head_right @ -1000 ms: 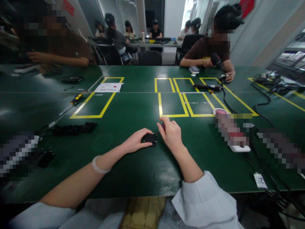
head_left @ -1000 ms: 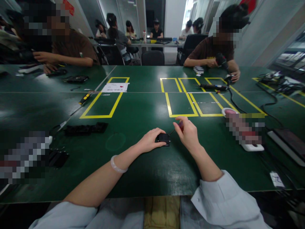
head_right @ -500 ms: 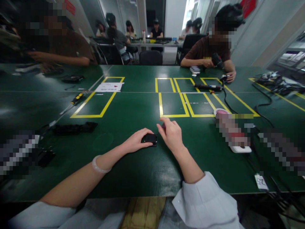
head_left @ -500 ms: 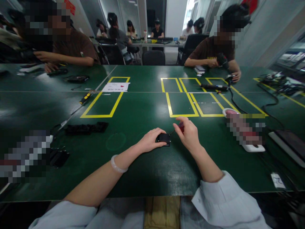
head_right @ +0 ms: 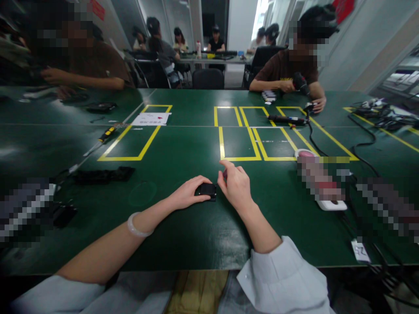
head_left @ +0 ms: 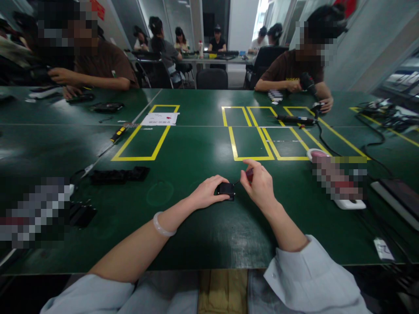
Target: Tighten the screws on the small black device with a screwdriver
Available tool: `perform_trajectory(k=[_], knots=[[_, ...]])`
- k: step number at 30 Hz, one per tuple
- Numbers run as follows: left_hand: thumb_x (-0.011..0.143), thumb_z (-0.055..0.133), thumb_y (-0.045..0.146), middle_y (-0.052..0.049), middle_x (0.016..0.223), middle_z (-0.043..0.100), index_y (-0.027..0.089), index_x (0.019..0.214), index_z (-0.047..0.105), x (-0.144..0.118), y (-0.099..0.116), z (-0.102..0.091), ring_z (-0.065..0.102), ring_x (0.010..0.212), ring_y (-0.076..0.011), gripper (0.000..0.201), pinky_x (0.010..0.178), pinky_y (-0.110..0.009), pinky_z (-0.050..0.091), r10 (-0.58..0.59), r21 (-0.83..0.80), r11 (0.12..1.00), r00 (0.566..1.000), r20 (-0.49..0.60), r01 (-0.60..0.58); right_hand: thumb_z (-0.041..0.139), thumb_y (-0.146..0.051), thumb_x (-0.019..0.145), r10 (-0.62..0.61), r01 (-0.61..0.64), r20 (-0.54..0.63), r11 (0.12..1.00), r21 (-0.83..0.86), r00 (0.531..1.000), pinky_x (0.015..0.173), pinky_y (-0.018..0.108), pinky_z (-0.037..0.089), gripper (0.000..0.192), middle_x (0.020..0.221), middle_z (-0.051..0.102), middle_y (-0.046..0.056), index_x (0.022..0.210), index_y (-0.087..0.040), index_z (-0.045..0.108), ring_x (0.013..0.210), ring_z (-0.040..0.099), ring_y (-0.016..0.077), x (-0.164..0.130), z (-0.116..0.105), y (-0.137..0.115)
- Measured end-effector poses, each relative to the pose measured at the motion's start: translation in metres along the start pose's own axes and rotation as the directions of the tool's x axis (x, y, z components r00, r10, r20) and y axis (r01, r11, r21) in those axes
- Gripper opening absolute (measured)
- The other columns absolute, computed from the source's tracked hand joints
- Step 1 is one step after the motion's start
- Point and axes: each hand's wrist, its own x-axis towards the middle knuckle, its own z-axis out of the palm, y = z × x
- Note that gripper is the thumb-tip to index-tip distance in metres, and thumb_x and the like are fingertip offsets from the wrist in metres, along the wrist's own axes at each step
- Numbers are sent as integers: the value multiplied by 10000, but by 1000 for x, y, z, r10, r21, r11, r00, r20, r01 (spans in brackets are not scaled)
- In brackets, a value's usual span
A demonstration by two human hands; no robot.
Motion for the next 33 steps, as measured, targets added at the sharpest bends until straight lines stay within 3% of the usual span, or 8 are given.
perform_trajectory(k=[7, 15, 20, 33], knots=[[848, 647, 415, -68, 1105, 606, 206, 1128, 568, 0, 1, -1, 576, 1037, -237, 359, 912, -359, 448, 8, -4, 1000, 1000, 1, -8, 520, -286, 921, 31, -31, 27, 999, 13, 999, 643, 287, 445, 144, 755, 615, 7, 1037, -200, 531, 600, 525, 139, 0, -2, 0], [848, 642, 420, -65, 1081, 607, 208, 1124, 572, -1, 0, -1, 582, 1015, -234, 355, 890, -352, 454, -1, -6, 1000, 1000, 5, 1, 482, -217, 902, 37, -37, 25, 999, 16, 999, 660, 299, 451, 195, 767, 606, 9, 1095, -198, 510, 629, 538, 153, -1, -1, -1], [840, 651, 418, -66, 1090, 607, 212, 1127, 575, 0, -1, 0, 579, 1021, -237, 362, 895, -356, 455, 2, -6, 1000, 1000, -6, -2, 510, -282, 914, 50, -51, 42, 998, 26, 998, 682, 304, 454, 187, 855, 636, 36, 1081, -198, 522, 665, 543, 157, -2, -2, 1], [839, 655, 412, -66, 1089, 609, 212, 1126, 579, 0, 0, 0, 577, 1018, -235, 358, 902, -362, 453, 3, -12, 1000, 1000, -11, -3, 468, -255, 918, 75, -77, 46, 995, 56, 996, 670, 304, 436, 180, 750, 599, 9, 1071, -199, 543, 629, 515, 154, 0, -3, -1]])
